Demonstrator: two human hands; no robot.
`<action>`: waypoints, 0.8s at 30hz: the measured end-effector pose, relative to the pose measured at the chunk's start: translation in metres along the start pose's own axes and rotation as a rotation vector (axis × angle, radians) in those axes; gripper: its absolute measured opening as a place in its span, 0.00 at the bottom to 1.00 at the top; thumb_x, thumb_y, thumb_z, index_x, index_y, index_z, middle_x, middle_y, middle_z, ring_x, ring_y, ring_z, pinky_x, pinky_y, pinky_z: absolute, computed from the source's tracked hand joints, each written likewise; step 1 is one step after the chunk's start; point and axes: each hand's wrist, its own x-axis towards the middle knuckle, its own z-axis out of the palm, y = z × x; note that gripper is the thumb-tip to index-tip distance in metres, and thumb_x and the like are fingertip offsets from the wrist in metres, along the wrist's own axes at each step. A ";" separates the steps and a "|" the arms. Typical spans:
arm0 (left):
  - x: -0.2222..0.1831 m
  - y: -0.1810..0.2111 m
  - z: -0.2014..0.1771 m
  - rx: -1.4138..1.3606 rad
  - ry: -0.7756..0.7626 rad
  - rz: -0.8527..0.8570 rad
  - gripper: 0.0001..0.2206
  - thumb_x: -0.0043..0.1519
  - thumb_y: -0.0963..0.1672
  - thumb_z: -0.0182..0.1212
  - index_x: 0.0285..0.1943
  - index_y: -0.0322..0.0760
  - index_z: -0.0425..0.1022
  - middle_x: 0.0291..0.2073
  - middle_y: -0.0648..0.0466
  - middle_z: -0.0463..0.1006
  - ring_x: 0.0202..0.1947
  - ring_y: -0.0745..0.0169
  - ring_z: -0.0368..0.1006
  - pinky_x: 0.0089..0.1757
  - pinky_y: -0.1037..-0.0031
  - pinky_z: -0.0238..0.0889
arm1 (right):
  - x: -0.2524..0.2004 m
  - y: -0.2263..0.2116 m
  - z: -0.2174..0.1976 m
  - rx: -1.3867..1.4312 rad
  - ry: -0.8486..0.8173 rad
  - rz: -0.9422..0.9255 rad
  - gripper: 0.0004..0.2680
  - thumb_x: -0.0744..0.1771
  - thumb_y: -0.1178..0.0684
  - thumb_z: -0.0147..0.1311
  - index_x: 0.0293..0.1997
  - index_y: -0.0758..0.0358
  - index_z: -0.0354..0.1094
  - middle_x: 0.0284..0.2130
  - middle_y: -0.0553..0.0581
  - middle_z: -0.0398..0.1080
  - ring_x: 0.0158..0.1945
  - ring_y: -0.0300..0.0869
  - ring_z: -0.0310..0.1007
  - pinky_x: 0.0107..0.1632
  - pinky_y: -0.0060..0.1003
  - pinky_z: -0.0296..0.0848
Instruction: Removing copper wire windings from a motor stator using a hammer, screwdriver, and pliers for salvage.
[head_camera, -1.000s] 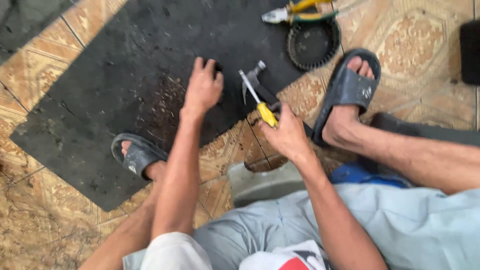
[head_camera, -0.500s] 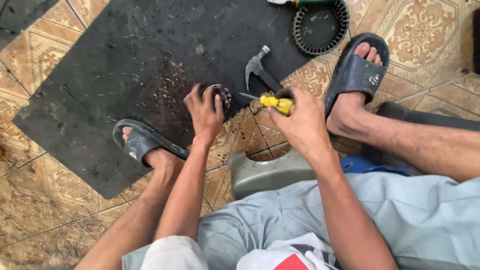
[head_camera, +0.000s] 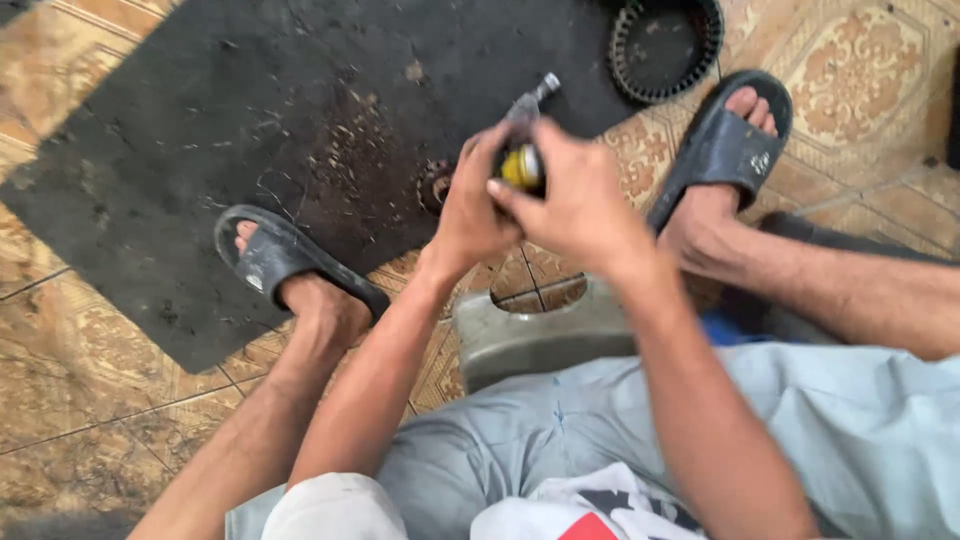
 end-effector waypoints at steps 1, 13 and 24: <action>0.013 0.019 -0.001 -0.121 0.021 -0.164 0.41 0.45 0.39 0.73 0.71 0.38 0.58 0.59 0.40 0.74 0.57 0.40 0.74 0.56 0.57 0.69 | 0.005 0.003 -0.016 -0.024 -0.106 -0.068 0.16 0.62 0.51 0.69 0.48 0.67 0.70 0.39 0.63 0.77 0.42 0.55 0.77 0.44 0.47 0.75; 0.006 0.081 0.042 0.323 -0.265 -0.182 0.23 0.49 0.44 0.69 0.53 0.43 0.68 0.47 0.54 0.74 0.46 0.52 0.74 0.48 0.57 0.63 | 0.002 0.398 0.147 -0.238 -0.026 0.282 0.13 0.69 0.51 0.43 0.52 0.74 0.64 0.40 0.78 0.69 0.40 0.66 0.70 0.44 0.58 0.68; -0.018 0.064 0.081 0.277 -0.211 0.028 0.18 0.44 0.45 0.73 0.39 0.40 0.71 0.25 0.57 0.77 0.17 0.64 0.68 0.24 0.70 0.65 | 0.002 0.175 0.015 -0.091 0.146 0.359 0.17 0.64 0.43 0.52 0.43 0.71 0.72 0.35 0.72 0.76 0.37 0.66 0.74 0.42 0.55 0.72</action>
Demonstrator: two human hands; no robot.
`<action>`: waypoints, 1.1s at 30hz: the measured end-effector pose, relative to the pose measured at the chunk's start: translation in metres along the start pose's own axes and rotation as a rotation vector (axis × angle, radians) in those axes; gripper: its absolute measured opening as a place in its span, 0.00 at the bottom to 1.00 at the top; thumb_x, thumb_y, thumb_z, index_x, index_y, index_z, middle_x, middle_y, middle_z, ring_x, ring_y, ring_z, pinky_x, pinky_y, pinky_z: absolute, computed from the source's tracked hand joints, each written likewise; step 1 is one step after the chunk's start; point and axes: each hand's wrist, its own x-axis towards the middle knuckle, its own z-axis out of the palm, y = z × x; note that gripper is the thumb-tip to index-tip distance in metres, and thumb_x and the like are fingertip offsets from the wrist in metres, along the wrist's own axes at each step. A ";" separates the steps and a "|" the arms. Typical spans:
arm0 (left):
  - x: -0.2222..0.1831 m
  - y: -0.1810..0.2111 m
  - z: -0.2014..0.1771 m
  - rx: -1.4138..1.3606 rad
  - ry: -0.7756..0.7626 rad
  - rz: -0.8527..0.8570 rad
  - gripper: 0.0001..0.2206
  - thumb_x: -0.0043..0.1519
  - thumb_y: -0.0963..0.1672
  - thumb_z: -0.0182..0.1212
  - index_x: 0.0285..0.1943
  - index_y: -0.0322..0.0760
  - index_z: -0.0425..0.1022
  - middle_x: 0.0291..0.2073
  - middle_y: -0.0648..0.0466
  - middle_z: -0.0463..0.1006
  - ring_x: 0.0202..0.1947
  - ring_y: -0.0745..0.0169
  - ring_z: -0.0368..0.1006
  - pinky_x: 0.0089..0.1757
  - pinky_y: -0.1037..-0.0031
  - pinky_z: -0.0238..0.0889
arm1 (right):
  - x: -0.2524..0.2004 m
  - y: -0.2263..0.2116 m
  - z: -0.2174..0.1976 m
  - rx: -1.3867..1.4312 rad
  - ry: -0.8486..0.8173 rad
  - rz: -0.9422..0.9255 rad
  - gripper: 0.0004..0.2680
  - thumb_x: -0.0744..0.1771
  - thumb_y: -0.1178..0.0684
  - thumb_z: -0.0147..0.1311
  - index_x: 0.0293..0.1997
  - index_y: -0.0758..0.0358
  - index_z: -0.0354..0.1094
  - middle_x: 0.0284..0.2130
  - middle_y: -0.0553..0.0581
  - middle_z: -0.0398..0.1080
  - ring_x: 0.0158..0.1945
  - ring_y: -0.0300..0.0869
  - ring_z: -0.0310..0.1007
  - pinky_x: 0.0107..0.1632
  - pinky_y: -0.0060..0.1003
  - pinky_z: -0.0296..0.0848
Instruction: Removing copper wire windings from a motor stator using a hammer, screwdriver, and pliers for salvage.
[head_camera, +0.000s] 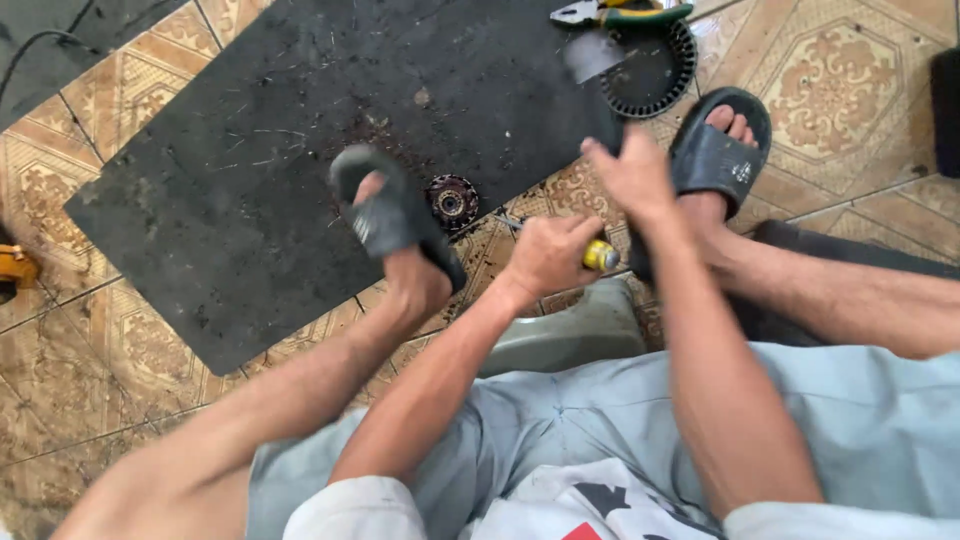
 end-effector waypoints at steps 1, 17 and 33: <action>-0.003 -0.006 0.001 -0.032 -0.008 -0.030 0.20 0.45 0.46 0.73 0.43 0.41 0.71 0.27 0.55 0.78 0.19 0.57 0.71 0.24 0.66 0.64 | -0.012 -0.021 -0.029 0.065 -0.026 0.025 0.16 0.67 0.43 0.55 0.49 0.70 0.68 0.32 0.65 0.72 0.31 0.54 0.71 0.35 0.48 0.70; 0.007 -0.037 0.012 -0.062 0.001 -0.038 0.18 0.47 0.45 0.72 0.42 0.43 0.68 0.30 0.57 0.78 0.20 0.57 0.71 0.26 0.68 0.65 | -0.218 -0.055 -0.075 0.931 -0.059 0.578 0.09 0.72 0.49 0.49 0.41 0.64 0.58 0.21 0.56 0.57 0.18 0.39 0.55 0.19 0.33 0.58; 0.012 -0.046 0.009 -0.075 0.018 -0.068 0.19 0.45 0.42 0.73 0.42 0.40 0.68 0.30 0.56 0.77 0.22 0.62 0.71 0.28 0.70 0.65 | -0.215 -0.055 -0.075 0.920 -0.073 0.605 0.09 0.72 0.50 0.50 0.40 0.64 0.58 0.19 0.55 0.58 0.17 0.39 0.55 0.19 0.32 0.58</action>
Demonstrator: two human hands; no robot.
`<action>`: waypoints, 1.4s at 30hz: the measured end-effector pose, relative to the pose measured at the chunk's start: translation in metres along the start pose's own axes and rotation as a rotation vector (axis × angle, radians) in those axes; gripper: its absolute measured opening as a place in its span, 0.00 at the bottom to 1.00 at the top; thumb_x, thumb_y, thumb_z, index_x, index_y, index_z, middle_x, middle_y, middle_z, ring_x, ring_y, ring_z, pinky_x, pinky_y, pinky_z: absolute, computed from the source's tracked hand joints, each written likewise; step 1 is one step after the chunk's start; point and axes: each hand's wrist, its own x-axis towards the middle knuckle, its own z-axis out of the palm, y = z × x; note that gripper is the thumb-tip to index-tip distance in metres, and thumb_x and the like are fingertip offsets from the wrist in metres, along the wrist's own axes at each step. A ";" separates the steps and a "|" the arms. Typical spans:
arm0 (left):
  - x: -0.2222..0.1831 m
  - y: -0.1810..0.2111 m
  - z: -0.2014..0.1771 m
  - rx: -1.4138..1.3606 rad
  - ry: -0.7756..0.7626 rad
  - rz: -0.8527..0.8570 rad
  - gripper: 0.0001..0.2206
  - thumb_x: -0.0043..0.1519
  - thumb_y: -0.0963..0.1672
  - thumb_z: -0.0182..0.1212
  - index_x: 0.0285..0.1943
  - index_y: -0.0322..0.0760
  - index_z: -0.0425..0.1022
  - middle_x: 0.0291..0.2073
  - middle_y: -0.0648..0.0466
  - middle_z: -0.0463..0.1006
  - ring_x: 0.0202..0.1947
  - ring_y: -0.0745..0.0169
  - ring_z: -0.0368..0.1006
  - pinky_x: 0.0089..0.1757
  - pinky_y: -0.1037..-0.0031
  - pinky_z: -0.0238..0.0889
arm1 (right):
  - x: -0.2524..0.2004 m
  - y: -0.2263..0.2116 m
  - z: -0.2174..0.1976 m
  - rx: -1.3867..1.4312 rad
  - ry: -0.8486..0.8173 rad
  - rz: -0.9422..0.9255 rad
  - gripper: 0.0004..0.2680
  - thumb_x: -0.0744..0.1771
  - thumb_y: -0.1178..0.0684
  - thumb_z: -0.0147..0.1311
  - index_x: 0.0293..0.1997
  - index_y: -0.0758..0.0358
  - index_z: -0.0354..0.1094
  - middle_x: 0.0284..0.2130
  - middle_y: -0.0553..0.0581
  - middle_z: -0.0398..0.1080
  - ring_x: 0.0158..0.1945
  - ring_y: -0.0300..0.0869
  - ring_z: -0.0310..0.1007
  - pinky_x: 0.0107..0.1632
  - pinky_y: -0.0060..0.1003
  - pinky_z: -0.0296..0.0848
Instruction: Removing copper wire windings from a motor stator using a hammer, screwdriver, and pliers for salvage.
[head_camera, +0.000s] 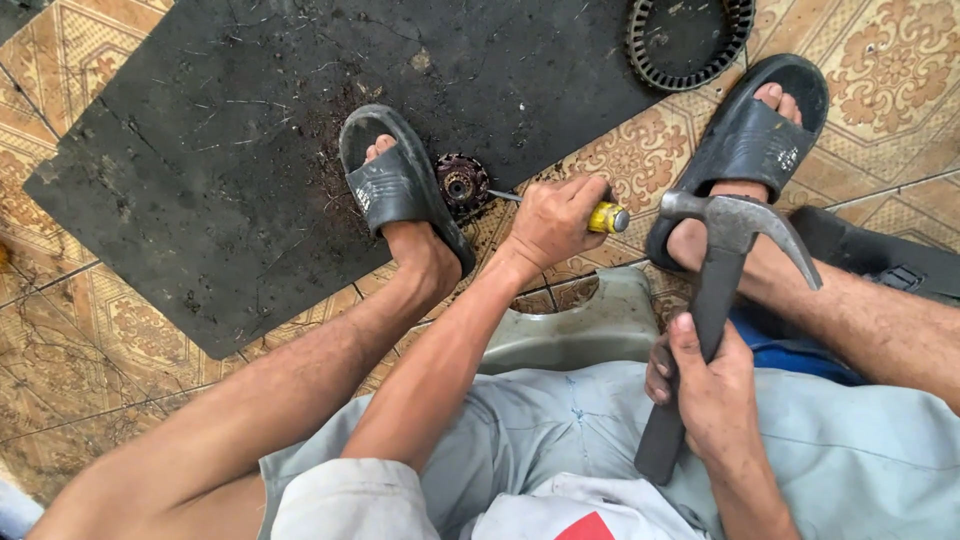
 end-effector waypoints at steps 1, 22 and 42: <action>0.001 0.000 0.000 -0.001 0.007 0.007 0.18 0.46 0.42 0.73 0.41 0.40 0.67 0.30 0.56 0.77 0.22 0.62 0.70 0.27 0.70 0.65 | 0.001 0.000 -0.001 -0.017 0.009 -0.031 0.09 0.72 0.49 0.50 0.40 0.64 0.58 0.19 0.56 0.59 0.17 0.39 0.56 0.18 0.32 0.58; 0.001 0.001 0.000 0.031 0.005 0.051 0.19 0.45 0.42 0.73 0.41 0.40 0.68 0.28 0.56 0.75 0.23 0.61 0.69 0.26 0.69 0.62 | -0.008 -0.003 -0.011 0.023 -0.009 -0.061 0.09 0.72 0.49 0.47 0.44 0.64 0.58 0.19 0.55 0.57 0.18 0.38 0.55 0.19 0.31 0.57; 0.013 -0.010 -0.005 0.010 0.100 -0.048 0.17 0.46 0.41 0.70 0.42 0.38 0.69 0.25 0.54 0.76 0.20 0.55 0.72 0.26 0.64 0.62 | -0.005 0.021 -0.016 0.223 0.082 -0.106 0.10 0.73 0.44 0.48 0.46 0.60 0.63 0.30 0.55 0.65 0.26 0.38 0.61 0.21 0.31 0.61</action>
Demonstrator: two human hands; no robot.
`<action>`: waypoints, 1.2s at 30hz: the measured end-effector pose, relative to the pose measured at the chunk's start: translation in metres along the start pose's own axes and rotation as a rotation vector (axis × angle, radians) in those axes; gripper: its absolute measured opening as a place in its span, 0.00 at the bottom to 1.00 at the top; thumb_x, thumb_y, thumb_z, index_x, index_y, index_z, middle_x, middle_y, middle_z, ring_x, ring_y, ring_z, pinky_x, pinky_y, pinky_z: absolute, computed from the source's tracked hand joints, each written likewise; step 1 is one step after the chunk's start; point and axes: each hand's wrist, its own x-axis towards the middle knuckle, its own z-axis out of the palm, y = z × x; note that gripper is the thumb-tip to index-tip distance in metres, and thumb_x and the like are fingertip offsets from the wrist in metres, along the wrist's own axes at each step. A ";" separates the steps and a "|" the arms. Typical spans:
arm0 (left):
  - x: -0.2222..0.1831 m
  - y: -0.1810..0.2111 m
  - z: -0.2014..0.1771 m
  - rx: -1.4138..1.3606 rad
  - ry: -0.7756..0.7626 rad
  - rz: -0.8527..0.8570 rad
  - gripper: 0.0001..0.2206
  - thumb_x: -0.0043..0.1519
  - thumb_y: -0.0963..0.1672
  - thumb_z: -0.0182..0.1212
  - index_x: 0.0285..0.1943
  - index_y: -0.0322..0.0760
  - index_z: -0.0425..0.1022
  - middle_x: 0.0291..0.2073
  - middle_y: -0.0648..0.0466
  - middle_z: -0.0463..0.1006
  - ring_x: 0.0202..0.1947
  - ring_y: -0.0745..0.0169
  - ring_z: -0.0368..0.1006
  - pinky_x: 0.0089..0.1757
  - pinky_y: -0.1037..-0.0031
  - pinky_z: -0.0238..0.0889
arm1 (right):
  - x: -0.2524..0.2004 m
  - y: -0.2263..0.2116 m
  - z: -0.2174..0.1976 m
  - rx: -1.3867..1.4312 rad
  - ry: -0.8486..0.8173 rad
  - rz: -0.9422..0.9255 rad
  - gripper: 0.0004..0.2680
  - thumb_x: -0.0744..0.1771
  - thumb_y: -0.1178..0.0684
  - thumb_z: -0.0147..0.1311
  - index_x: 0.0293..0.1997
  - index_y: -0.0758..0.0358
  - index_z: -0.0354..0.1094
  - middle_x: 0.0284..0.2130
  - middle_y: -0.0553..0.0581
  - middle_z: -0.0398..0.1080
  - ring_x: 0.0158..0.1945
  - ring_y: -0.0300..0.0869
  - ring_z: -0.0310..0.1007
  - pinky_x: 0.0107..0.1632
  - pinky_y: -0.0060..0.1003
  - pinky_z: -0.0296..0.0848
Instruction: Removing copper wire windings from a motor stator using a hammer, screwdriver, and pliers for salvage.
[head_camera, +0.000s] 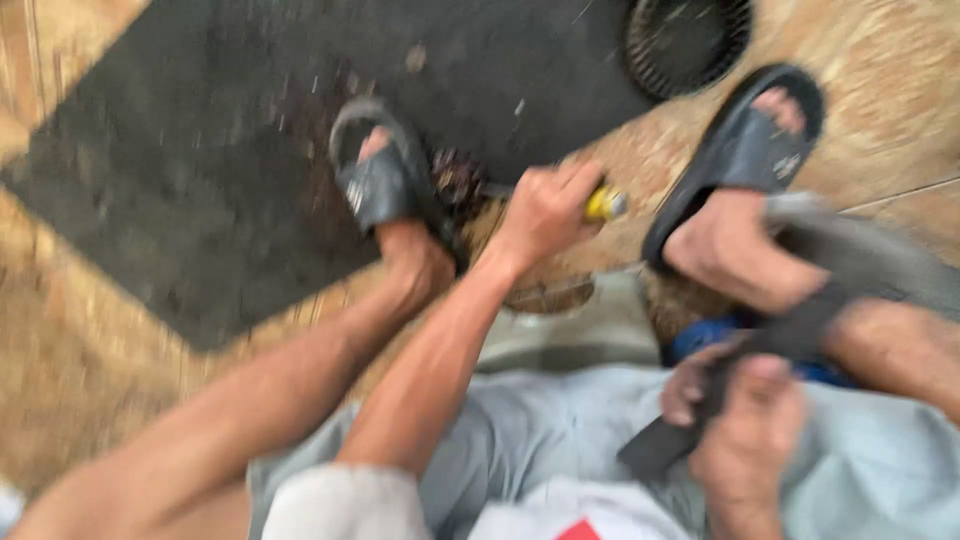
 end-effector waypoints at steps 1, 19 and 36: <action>-0.001 -0.003 0.004 -0.022 0.006 0.017 0.19 0.46 0.41 0.71 0.44 0.38 0.69 0.26 0.54 0.76 0.20 0.54 0.70 0.26 0.65 0.62 | -0.003 -0.009 0.003 -0.082 -0.004 -0.089 0.13 0.72 0.39 0.49 0.43 0.58 0.61 0.29 0.54 0.66 0.24 0.37 0.61 0.21 0.30 0.61; 0.001 0.028 0.023 0.032 -0.020 -0.040 0.23 0.44 0.45 0.72 0.47 0.41 0.69 0.28 0.53 0.77 0.22 0.50 0.73 0.27 0.60 0.63 | 0.020 -0.020 0.023 -0.124 -0.019 -0.063 0.13 0.72 0.39 0.47 0.44 0.57 0.58 0.20 0.51 0.59 0.17 0.36 0.55 0.18 0.30 0.56; 0.001 0.011 0.014 0.040 -0.057 -0.003 0.23 0.43 0.43 0.75 0.46 0.39 0.68 0.27 0.56 0.78 0.18 0.61 0.70 0.24 0.67 0.63 | 0.013 -0.021 0.026 0.035 -0.121 0.024 0.13 0.72 0.39 0.47 0.45 0.59 0.58 0.20 0.53 0.57 0.17 0.36 0.54 0.20 0.29 0.55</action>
